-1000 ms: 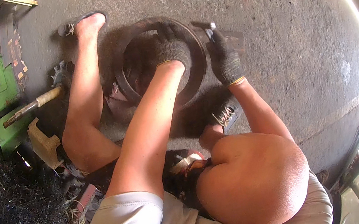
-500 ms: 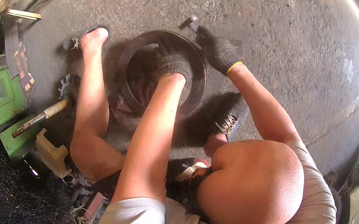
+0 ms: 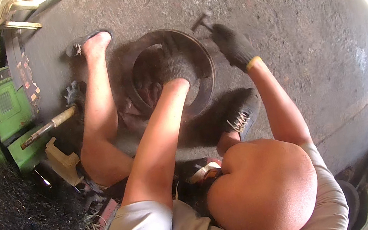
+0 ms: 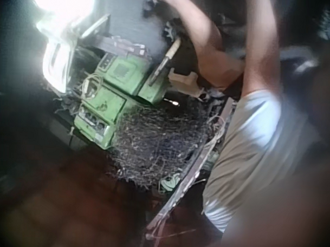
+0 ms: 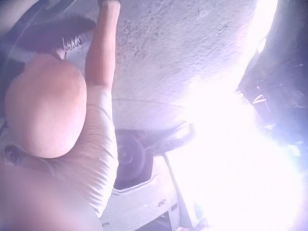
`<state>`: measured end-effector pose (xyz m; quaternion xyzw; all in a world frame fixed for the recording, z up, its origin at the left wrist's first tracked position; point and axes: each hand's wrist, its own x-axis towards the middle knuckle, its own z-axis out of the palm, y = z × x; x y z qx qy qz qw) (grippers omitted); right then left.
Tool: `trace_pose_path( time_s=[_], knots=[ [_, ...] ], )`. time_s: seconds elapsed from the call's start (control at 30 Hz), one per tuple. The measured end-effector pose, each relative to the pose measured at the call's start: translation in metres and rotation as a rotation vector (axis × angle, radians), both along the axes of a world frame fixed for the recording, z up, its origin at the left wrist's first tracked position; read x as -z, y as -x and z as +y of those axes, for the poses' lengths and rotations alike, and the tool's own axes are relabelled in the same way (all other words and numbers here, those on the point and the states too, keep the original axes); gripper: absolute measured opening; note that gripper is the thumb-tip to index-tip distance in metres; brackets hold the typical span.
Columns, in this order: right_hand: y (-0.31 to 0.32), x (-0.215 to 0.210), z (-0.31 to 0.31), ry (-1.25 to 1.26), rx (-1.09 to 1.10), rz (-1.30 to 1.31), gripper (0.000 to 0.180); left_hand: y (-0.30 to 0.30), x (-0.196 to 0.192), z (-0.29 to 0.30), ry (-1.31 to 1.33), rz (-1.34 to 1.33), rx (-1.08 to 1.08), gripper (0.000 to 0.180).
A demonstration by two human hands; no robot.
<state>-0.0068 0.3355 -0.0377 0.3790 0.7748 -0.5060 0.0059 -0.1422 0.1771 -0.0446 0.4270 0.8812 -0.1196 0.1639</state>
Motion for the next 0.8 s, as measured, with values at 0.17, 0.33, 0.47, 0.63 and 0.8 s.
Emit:
trace_pose_path(
  time_s=[0.17,0.33,0.47,0.63,0.8],
  knots=[
    [-0.120,-0.011,-0.041,0.621,0.580,0.153,0.024,-0.035,-0.022,-0.090,-0.140,-0.101,0.046,0.099],
    [-0.161,-0.019,-0.075,0.821,0.651,0.247,0.023,-0.051,-0.026,-0.172,0.303,-0.305,0.286,0.082],
    [-0.118,0.010,-0.100,0.733,0.578,0.263,0.042,-0.051,0.006,-0.176,0.301,-0.446,0.102,0.064],
    [-0.066,0.062,-0.121,0.405,0.158,0.230,0.035,-0.044,0.019,-0.175,0.192,-0.419,0.124,0.051],
    [-0.057,0.074,-0.123,0.088,0.081,0.075,0.031,-0.052,0.009,-0.157,0.281,-0.471,0.199,0.044]
  ],
)
